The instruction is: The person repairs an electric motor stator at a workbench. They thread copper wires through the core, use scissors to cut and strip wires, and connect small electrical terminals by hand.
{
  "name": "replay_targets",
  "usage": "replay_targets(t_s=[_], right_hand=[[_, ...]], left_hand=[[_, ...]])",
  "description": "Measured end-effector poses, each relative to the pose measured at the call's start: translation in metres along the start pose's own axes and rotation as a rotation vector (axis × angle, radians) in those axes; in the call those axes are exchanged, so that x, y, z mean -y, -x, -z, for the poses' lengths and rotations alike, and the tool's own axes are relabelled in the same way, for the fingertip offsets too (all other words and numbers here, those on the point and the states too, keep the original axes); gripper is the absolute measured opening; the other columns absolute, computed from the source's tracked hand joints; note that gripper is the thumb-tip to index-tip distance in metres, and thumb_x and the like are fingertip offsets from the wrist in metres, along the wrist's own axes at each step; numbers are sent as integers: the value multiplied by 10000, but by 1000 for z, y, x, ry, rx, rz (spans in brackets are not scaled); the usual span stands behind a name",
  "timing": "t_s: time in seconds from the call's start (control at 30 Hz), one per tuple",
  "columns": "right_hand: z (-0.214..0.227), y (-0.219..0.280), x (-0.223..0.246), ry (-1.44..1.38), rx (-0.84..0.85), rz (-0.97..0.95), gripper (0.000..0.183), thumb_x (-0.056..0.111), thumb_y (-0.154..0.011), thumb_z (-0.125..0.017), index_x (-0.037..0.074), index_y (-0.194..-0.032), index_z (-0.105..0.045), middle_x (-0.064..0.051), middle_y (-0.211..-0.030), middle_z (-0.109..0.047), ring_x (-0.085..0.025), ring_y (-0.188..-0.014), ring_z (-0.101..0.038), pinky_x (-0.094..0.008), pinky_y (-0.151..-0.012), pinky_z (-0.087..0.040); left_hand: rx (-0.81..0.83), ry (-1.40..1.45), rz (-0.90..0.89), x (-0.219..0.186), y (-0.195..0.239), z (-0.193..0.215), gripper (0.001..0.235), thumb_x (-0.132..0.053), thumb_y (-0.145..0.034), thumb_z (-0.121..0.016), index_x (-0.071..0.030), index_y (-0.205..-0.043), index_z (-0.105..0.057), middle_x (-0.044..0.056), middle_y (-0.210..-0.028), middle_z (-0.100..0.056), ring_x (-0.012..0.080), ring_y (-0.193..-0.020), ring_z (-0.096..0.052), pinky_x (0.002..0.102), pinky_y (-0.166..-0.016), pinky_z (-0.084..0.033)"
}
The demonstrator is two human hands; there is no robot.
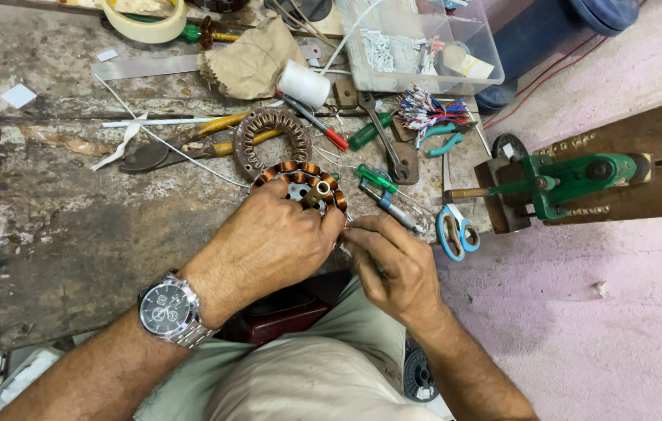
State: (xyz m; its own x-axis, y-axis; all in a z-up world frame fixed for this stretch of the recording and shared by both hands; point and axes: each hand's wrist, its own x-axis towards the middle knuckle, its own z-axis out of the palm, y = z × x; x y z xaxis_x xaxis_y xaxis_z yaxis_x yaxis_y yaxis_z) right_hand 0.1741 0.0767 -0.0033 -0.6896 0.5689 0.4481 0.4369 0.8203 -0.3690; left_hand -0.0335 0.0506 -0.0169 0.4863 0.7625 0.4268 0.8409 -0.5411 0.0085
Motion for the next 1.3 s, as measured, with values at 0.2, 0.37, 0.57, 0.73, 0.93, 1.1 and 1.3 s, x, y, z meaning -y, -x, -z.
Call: replay_targets(t_s=[0.2, 0.37, 0.57, 0.73, 0.93, 1.1, 1.3], right_hand=[[-3, -4, 4, 66, 4, 30, 250, -55, -782, -730, -11, -1025, -691, -130, -1019, -672, -295, -854, -710, -373, -716, -575], [-4, 1, 5, 119, 30, 21, 289, -56, -763, -730, -22, -1048, -699, -147, -1048, -659, -313, -870, -697, -388, -704, -568], [-11, 16, -25, -201, -41, -34, 234, 1, -875, -749, 26, -1107, -732, -96, -1081, -701, -231, -953, -730, -319, -819, -589], [-37, 29, -55, -914, -151, -585, 321, 47, -954, -662, -18, -1268, -647, -109, -1138, -713, -205, -970, -747, -323, -854, -628], [-73, 35, -71, -1031, -104, -651, 358, 30, -961, -652, -57, -1307, -617, -94, -1164, -688, -170, -1030, -675, -327, -907, -587], [-81, 45, -51, -1068, -95, -730, 291, 30, -946, -671, -58, -1222, -643, -115, -1019, -706, -171, -926, -705, -336, -872, -611], [-52, 32, -27, -794, -45, -552, 209, 87, -937, -699, 9, -1131, -689, -87, -991, -722, -159, -917, -712, -312, -844, -591]], left_hand=[[-16, 9, -1, 1, 1, -2, 85, -200, -876, -599, -121, -848, -610, -7, -525, -645, 197, -482, -656, 390, -653, -511], [6, -1, 15, -1, -1, -1, 91, -215, -882, -595, -138, -835, -607, 0, -521, -644, 202, -461, -656, 390, -677, -508], [72, 40, 112, -6, 2, 23, 79, -191, -913, -611, -151, -846, -617, 12, -593, -674, 204, -534, -671, 368, -590, -472], [-423, 224, 435, -33, 42, 44, 134, -155, -930, -691, -122, -1056, -661, 53, -842, -718, 208, -734, -695, 360, -669, -494], [-374, 586, 1040, -62, 60, 22, 284, -190, -913, -725, -52, -1157, -685, 53, -916, -685, 131, -733, -685, 240, -486, -533], [-369, 658, 1076, -59, 66, 15, 416, -238, -898, -704, -39, -1259, -654, 70, -1102, -625, 125, -897, -677, 214, -438, -512], [-349, 671, 1102, -44, 74, 29, 371, -269, -945, -672, -92, -1270, -697, 67, -1111, -605, 138, -890, -649, 225, -482, -475]])
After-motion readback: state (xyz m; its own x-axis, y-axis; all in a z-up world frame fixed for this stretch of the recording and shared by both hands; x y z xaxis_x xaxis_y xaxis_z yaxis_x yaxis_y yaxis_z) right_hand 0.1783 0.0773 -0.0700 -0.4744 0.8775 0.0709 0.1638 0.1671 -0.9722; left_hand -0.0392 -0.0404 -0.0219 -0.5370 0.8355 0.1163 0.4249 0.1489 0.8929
